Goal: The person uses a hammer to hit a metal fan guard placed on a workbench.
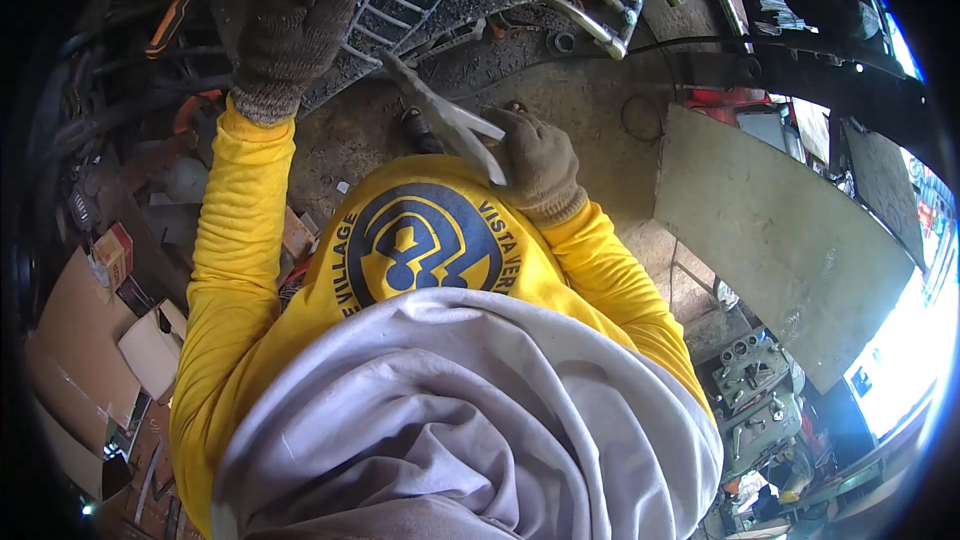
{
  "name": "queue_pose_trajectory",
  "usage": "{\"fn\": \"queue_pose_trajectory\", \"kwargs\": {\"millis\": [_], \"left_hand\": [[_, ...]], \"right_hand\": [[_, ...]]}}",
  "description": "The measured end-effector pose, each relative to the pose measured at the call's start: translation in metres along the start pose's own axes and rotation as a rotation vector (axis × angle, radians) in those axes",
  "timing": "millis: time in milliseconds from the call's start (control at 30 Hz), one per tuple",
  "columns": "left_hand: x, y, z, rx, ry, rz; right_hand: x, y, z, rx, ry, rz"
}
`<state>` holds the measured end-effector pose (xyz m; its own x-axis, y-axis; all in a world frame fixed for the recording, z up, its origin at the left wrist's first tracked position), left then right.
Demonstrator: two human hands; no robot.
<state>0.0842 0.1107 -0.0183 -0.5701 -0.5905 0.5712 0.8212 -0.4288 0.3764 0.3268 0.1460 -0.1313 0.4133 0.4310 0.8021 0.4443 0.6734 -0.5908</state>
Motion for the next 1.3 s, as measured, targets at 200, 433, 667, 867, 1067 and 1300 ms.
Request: {"fn": "queue_pose_trajectory", "kwargs": {"millis": [200,433,667,867,1067,1300], "left_hand": [[0.002,-0.003,-0.018,0.158,-0.072,-0.008],[0.007,-0.019,-0.034,0.161,-0.036,0.029],[0.007,-0.022,-0.034,0.193,-0.015,0.005],[0.010,-0.022,-0.030,0.146,-0.035,0.046],[0.005,-0.019,-0.029,0.185,-0.026,-0.016],[0.007,0.002,-0.020,-0.019,0.074,-0.107]], "right_hand": [[-0.003,0.004,0.005,-0.184,-0.084,0.029],[-0.014,0.000,0.002,-0.076,-0.095,-0.076],[0.001,-0.006,0.005,-0.002,0.076,0.033],[-0.007,-0.002,0.007,-0.225,-0.179,-0.068],[-0.017,0.007,0.004,-0.143,-0.120,-0.050],[-0.003,-0.001,0.003,-0.126,-0.032,-0.004]]}}
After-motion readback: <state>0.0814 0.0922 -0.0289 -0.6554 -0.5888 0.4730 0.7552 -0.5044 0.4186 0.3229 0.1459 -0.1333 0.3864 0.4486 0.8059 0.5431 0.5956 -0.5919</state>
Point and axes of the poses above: each hand's wrist, its own z-axis towards the middle knuckle, its own x-axis out of the back of the hand, y = z × x, the point moved 8 cm from there along z, towards the middle knuckle, and after that the axes turned 6 degrees about -z, right-handed, at the moved point
